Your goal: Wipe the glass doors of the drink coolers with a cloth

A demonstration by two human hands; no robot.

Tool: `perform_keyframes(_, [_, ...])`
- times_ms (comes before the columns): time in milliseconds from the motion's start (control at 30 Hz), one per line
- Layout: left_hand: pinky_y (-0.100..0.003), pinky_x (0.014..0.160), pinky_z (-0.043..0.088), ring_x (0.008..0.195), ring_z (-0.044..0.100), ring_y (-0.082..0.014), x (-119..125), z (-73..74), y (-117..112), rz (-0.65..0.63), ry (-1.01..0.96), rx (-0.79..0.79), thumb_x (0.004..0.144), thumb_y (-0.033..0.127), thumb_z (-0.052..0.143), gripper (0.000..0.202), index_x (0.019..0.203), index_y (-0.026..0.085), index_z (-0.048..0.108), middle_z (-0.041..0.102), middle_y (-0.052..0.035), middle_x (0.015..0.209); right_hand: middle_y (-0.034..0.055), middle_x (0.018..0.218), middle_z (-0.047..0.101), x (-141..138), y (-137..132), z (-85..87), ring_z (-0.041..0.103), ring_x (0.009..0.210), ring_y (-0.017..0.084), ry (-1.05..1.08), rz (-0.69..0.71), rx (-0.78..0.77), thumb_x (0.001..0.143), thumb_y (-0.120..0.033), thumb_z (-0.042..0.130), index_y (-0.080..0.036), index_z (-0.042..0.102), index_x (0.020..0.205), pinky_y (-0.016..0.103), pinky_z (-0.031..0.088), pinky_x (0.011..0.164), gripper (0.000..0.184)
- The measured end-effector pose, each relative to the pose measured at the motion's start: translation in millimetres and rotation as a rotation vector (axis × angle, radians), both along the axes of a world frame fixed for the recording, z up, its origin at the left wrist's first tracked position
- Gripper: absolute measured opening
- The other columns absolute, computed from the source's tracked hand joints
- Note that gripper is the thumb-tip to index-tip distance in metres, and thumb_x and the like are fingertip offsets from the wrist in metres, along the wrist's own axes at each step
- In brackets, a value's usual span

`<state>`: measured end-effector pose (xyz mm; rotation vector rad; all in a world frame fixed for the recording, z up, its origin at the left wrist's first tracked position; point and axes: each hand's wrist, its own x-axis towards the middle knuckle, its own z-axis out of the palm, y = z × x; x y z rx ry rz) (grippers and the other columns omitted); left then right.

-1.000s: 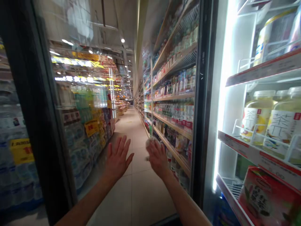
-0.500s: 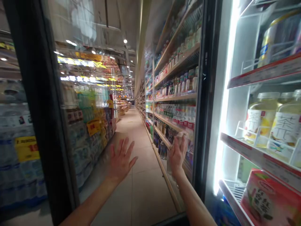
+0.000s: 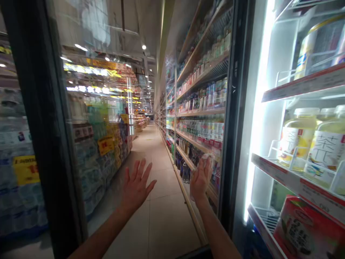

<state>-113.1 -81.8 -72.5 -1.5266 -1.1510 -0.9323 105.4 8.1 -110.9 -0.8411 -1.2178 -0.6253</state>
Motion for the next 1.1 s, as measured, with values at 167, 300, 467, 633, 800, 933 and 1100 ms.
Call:
perform_keyframes(167, [-0.047,0.113,0.007,0.134,0.033,-0.0243,-2.1,-0.6,-1.0,0.008,0.0,-0.002,0.087,0.044,0.046,0.05,0.13,0.019,0.048,0.048,-0.0129,0.136,0.0058,0.15,0.029,-35.5,-19.4,-17.0,0.022,0.139,0.025,-0.498,0.1,0.053,0.087,-0.01,0.041,-0.026,0.026,0.143,0.049,0.029,0.11,0.061])
perform_keyframes(300, [-0.044,0.114,0.008,0.135,0.031,-0.0226,-5.3,-1.7,-2.4,-0.01,0.032,-0.011,0.087,0.044,0.047,0.049,0.13,0.021,0.048,0.048,-0.0115,0.136,0.0057,0.152,0.023,-12.4,-5.9,1.7,0.022,0.139,0.025,-0.256,0.036,0.065,0.088,-0.009,0.038,-0.029,0.025,0.143,0.053,0.029,0.109,0.06])
perform_keyframes(467, [-0.046,0.114,0.008,0.135,0.031,-0.0229,-5.4,-3.6,-1.7,-0.012,0.02,-0.008,0.088,0.044,0.045,0.049,0.13,0.021,0.047,0.049,-0.012,0.135,0.0084,0.152,0.021,-28.4,-10.9,18.7,0.017,0.141,0.028,-0.206,0.041,0.038,0.09,-0.015,0.036,-0.023,0.022,0.145,0.054,0.026,0.109,0.057])
perform_keyframes(633, [-0.043,0.114,0.009,0.134,0.033,-0.022,-8.4,-3.8,-3.6,-0.019,0.026,-0.023,0.087,0.044,0.046,0.049,0.13,0.021,0.047,0.049,-0.0111,0.136,0.0057,0.147,0.035,-34.8,-14.9,10.0,0.022,0.139,0.022,-0.562,0.082,0.114,0.086,-0.008,0.041,-0.026,0.029,0.142,0.044,0.026,0.112,0.06])
perform_keyframes(800, [-0.043,0.114,0.01,0.134,0.033,-0.0213,-10.3,-5.5,-3.9,-0.015,0.042,-0.027,0.088,0.043,0.046,0.049,0.131,0.022,0.046,0.049,-0.0108,0.136,0.0082,0.153,0.018,0.7,5.7,37.8,0.018,0.14,0.027,-0.047,-0.007,0.07,0.089,-0.012,0.035,-0.025,0.027,0.143,0.055,0.027,0.108,0.056])
perform_keyframes(933, [-0.044,0.114,0.01,0.134,0.032,-0.0214,-10.9,-6.2,-2.8,-0.017,0.036,-0.012,0.088,0.043,0.045,0.048,0.131,0.022,0.047,0.05,-0.0107,0.135,0.0061,0.151,0.025,-14.2,-5.0,28.8,0.017,0.141,0.024,-0.364,0.046,0.078,0.088,-0.011,0.037,-0.025,0.023,0.145,0.049,0.025,0.112,0.06])
perform_keyframes(1100, [-0.044,0.113,0.012,0.135,0.032,-0.0217,-11.2,-6.2,-2.8,-0.004,0.054,-0.007,0.088,0.043,0.045,0.048,0.13,0.021,0.048,0.05,-0.0109,0.134,0.0053,0.152,0.022,-0.7,2.6,31.2,0.019,0.14,0.024,-0.272,0.015,0.088,0.088,-0.01,0.039,-0.027,0.026,0.143,0.052,0.027,0.11,0.059])
